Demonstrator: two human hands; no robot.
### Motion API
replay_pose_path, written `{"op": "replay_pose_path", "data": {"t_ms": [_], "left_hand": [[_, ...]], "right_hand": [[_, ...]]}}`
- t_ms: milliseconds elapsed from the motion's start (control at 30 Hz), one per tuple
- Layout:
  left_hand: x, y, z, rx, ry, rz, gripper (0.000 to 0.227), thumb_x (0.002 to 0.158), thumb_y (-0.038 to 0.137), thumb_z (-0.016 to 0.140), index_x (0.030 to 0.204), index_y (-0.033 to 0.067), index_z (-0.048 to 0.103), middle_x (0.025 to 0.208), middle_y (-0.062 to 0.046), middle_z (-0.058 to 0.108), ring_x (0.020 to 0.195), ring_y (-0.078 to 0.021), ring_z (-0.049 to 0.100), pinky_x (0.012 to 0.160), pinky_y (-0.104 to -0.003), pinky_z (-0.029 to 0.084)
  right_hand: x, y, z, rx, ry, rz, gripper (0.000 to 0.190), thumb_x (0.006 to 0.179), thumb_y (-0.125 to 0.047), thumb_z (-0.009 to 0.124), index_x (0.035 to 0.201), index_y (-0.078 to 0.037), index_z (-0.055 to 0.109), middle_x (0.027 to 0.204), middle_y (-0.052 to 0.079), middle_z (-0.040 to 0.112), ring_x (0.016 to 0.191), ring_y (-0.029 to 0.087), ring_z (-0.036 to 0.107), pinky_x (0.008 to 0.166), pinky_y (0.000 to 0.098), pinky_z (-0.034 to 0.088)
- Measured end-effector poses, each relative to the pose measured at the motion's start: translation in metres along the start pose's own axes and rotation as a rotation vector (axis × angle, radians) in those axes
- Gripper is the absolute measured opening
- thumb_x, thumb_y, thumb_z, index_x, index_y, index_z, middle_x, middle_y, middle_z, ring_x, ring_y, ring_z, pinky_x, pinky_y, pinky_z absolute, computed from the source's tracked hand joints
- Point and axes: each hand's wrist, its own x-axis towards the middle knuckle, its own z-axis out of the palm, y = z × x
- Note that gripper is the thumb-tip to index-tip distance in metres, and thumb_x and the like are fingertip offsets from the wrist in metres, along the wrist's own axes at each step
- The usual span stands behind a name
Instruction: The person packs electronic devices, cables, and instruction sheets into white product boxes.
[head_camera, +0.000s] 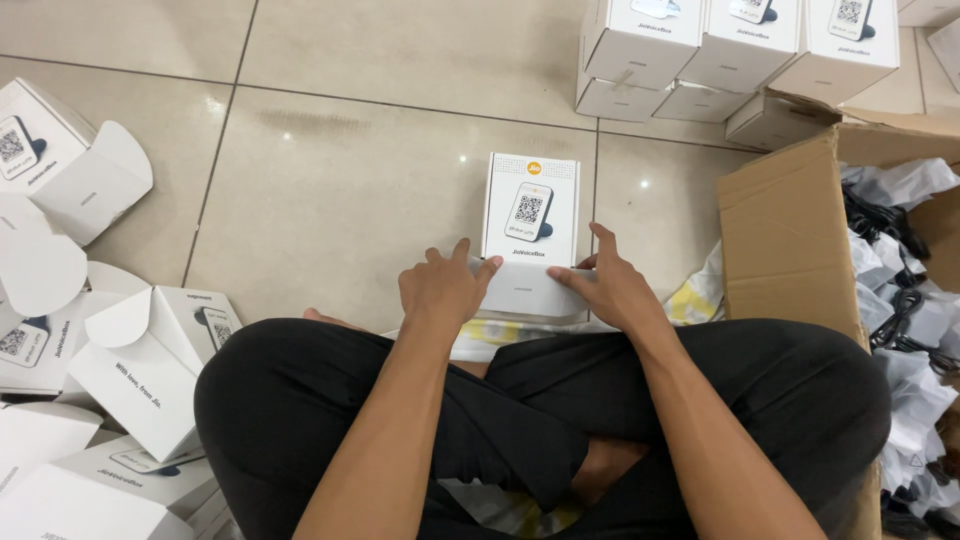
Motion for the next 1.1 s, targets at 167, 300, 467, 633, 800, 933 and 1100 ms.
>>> {"op": "replay_pose_path", "data": {"t_ms": [167, 300, 467, 633, 800, 933, 1100], "left_hand": [[-0.012, 0.005, -0.02, -0.111, -0.041, 0.033, 0.09, 0.099, 0.067, 0.034, 0.168, 0.0141, 0.013, 0.132, -0.019, 0.062, 0.1, -0.0329, 0.073, 0.077, -0.047, 0.058], [0.011, -0.003, 0.006, -0.1, -0.008, 0.091, 0.09, 0.095, 0.066, 0.042, 0.162, 0.0107, 0.018, 0.14, -0.017, 0.057, 0.115, -0.0324, 0.065, 0.086, -0.047, 0.057], [0.041, -0.012, 0.04, -0.194, -0.054, 0.128, 0.079, 0.102, 0.061, 0.037, 0.158, 0.0055, 0.028, 0.144, -0.016, 0.056, 0.129, -0.0346, 0.058, 0.101, -0.052, 0.051], [0.022, -0.008, 0.009, -0.275, -0.14, 0.087, 0.083, 0.098, 0.064, 0.043, 0.159, 0.0114, 0.025, 0.143, -0.017, 0.059, 0.129, -0.0347, 0.06, 0.103, -0.049, 0.051], [0.023, -0.009, 0.007, -0.324, -0.131, 0.105, 0.083, 0.093, 0.067, 0.042, 0.16, 0.0199, 0.029, 0.14, -0.017, 0.06, 0.13, -0.034, 0.058, 0.105, -0.05, 0.049], [0.029, -0.011, 0.018, -0.298, -0.178, 0.099, 0.085, 0.095, 0.07, 0.034, 0.156, 0.0121, 0.036, 0.134, -0.019, 0.065, 0.126, -0.0348, 0.063, 0.104, -0.05, 0.051], [0.024, -0.01, 0.015, -0.229, -0.234, 0.109, 0.085, 0.099, 0.072, 0.026, 0.141, 0.0067, 0.06, 0.126, -0.019, 0.072, 0.121, -0.0338, 0.067, 0.103, -0.048, 0.052]], "right_hand": [[0.019, 0.033, 0.016, -0.128, 0.116, -0.137, 0.111, 0.081, -0.065, 0.075, 0.151, 0.009, 0.03, 0.12, 0.038, 0.063, 0.11, 0.048, 0.067, 0.089, 0.0509, 0.056], [0.019, 0.035, 0.014, -0.137, 0.185, -0.172, 0.113, 0.082, -0.067, 0.078, 0.146, 0.015, 0.034, 0.126, 0.042, 0.056, 0.117, 0.05, 0.062, 0.092, 0.0517, 0.053], [0.019, 0.032, 0.013, 0.045, -0.161, 0.02, 0.094, 0.088, -0.067, 0.059, 0.147, 0.006, 0.047, 0.12, 0.029, 0.07, 0.109, 0.036, 0.072, 0.093, 0.0453, 0.057], [0.016, 0.022, 0.009, 0.118, -0.279, 0.043, 0.084, 0.09, -0.062, 0.055, 0.146, 0.002, 0.049, 0.117, 0.024, 0.072, 0.102, 0.029, 0.074, 0.081, 0.0397, 0.061], [0.015, 0.02, 0.007, 0.168, -0.337, 0.07, 0.077, 0.093, -0.059, 0.05, 0.143, 0.0, 0.054, 0.118, 0.021, 0.072, 0.104, 0.028, 0.073, 0.077, 0.0362, 0.062], [0.015, 0.022, 0.007, 0.205, -0.403, 0.08, 0.075, 0.097, -0.06, 0.046, 0.134, 0.004, 0.062, 0.118, 0.02, 0.074, 0.106, 0.027, 0.073, 0.078, 0.0351, 0.063], [0.012, 0.017, 0.005, 0.236, -0.43, 0.124, 0.077, 0.098, -0.06, 0.045, 0.131, 0.006, 0.063, 0.117, 0.02, 0.075, 0.107, 0.027, 0.073, 0.077, 0.0347, 0.064]]}}
